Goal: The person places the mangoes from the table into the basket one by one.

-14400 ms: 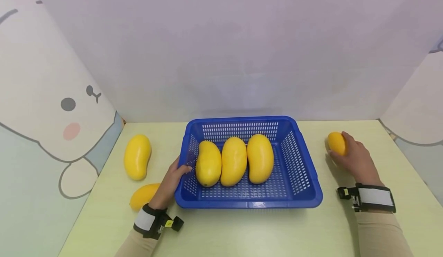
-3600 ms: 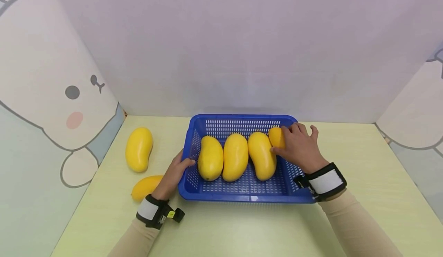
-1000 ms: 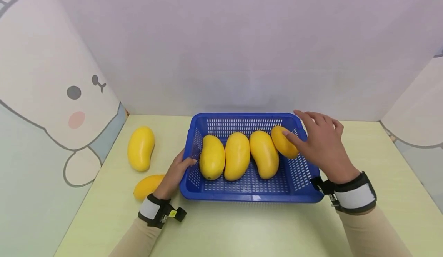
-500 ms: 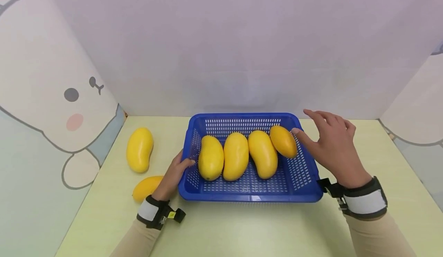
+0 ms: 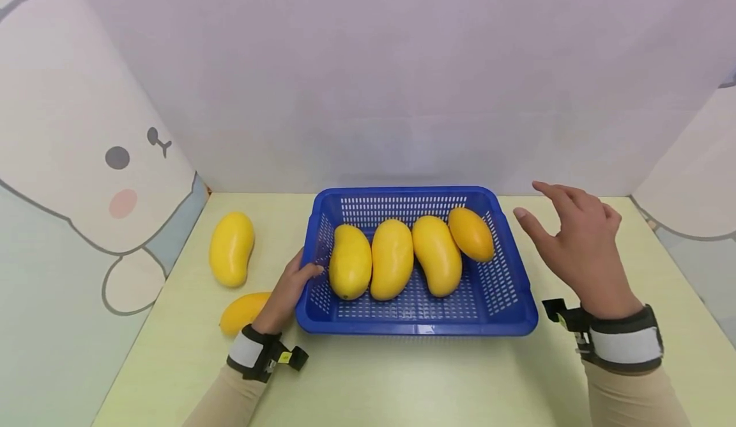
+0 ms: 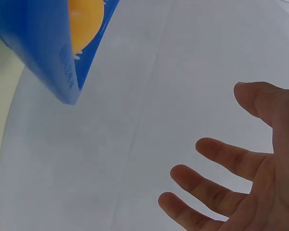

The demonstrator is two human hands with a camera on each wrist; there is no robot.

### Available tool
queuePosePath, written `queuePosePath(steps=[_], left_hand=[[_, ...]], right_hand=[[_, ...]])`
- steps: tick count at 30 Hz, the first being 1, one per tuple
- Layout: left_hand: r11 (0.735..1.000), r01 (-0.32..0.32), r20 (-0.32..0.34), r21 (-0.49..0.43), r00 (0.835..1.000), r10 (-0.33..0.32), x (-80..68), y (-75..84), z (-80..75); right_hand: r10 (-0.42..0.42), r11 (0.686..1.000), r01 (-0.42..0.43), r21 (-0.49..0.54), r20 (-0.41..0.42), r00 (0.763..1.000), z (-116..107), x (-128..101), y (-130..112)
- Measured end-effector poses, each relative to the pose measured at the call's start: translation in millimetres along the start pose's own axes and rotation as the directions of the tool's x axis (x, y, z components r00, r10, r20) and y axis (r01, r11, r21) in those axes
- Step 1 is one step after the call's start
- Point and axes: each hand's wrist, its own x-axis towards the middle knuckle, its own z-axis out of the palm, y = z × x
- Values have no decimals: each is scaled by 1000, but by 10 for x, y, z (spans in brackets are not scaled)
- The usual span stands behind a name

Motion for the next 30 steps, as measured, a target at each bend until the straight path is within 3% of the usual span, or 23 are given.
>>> queuePosePath(steps=[18,30], left_hand=[[1000,-12,13,-18,1000,12,7,4,-17],[1000,-18,15,-20,1000,19,-2,14,-24]], right_hand=[[67,998,-67,3,1,998,77,-70,190],[44,999,-44,17,-41,998,87,-69,203]])
